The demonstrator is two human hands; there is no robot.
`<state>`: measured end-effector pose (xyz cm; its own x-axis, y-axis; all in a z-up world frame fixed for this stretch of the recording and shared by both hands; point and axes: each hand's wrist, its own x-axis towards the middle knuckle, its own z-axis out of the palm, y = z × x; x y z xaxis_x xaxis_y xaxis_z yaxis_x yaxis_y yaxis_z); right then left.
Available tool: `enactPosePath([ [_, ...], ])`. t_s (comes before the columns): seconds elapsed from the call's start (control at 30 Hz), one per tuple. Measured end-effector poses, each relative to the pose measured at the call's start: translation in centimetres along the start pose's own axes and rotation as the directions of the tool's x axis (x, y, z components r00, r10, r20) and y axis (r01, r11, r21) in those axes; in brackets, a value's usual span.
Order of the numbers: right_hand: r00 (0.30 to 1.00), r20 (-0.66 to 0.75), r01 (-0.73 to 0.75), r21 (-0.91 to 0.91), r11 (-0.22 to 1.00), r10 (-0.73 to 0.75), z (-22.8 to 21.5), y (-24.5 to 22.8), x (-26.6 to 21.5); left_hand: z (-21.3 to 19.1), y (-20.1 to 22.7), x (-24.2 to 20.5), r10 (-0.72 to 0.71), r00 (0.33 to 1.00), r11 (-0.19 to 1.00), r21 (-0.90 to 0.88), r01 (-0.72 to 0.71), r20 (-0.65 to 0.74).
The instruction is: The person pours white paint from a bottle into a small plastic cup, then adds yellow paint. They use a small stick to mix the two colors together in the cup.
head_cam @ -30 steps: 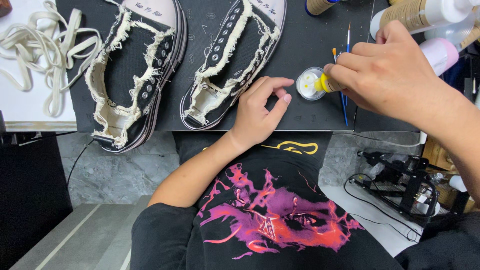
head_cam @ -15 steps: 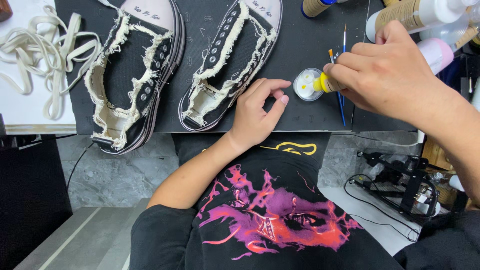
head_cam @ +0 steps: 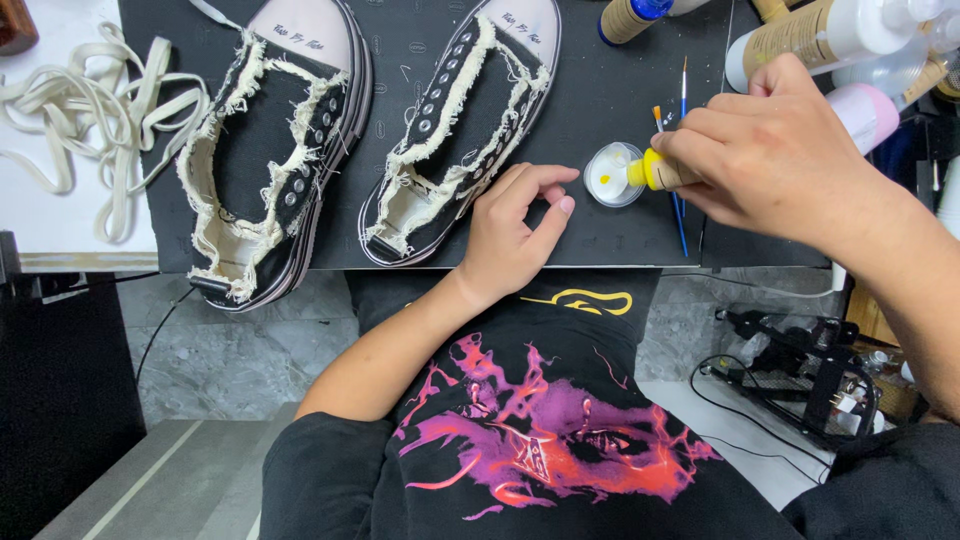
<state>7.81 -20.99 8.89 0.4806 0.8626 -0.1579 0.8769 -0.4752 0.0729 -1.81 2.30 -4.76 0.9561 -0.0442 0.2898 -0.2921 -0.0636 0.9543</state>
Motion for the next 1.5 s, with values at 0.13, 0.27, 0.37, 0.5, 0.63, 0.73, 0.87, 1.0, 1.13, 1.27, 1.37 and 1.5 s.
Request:
enactPosePath([
  [0.13,0.994,-0.037,-0.101,0.085,0.991,0.104,1.1,0.6,-1.2,0.0,0.0,0.0,0.005,1.0,1.0,-0.006,-0.005,-0.002],
  [0.27,0.967,-0.079,-0.201,0.339,0.919,0.241,3.3,0.4,-1.7,0.0,0.1,0.0,0.005,1.0,1.0,-0.004,-0.005,-0.009],
  [0.37,0.924,-0.081,-0.268,0.563,0.782,0.375,4.9,-0.1,-2.4,0.0,0.0,0.1,0.004,1.0,1.0,-0.002,-0.004,0.0],
  [0.5,0.897,-0.158,-0.185,0.714,0.675,0.412,6.4,0.0,-3.8,0.0,0.0,0.1,-0.013,1.0,1.0,0.01,0.013,0.019],
  [0.63,0.785,-0.232,-0.123,0.851,0.511,0.575,7.5,-0.2,-5.6,-0.1,0.2,0.1,-0.015,1.0,1.0,0.004,0.015,0.019],
  [0.73,0.625,-0.243,0.057,0.962,0.267,0.742,8.4,-0.8,-6.5,0.1,0.4,0.2,-0.028,1.0,1.0,-0.003,0.028,0.012],
  [0.87,0.481,-0.302,0.081,0.95,0.301,0.823,9.4,-0.9,-5.8,0.2,0.4,0.3,-0.044,0.999,0.999,0.013,0.044,0.031],
  [1.0,0.46,-0.377,0.032,0.912,0.409,0.804,10.0,-0.7,-3.6,0.2,0.6,0.5,-0.041,0.999,0.999,0.026,0.04,0.034],
  [1.13,0.441,-0.479,-0.083,0.82,0.566,0.759,10.7,0.2,-1.2,0.2,0.8,0.5,-0.051,0.998,0.998,0.03,0.049,0.04],
  [1.27,0.425,-0.557,-0.203,0.71,0.675,0.714,11.6,1.4,1.4,0.2,0.8,0.5,-0.05,0.998,0.999,0.025,0.049,0.048],
  [1.37,0.411,-0.578,-0.283,0.654,0.702,0.705,12.0,1.8,2.9,0.3,0.9,0.6,-0.055,0.997,0.998,0.027,0.054,0.053],
  [1.5,0.388,-0.554,-0.23,0.716,0.659,0.737,12.0,1.5,3.7,0.3,1.0,0.8,-0.055,0.996,0.998,0.034,0.053,0.065],
])
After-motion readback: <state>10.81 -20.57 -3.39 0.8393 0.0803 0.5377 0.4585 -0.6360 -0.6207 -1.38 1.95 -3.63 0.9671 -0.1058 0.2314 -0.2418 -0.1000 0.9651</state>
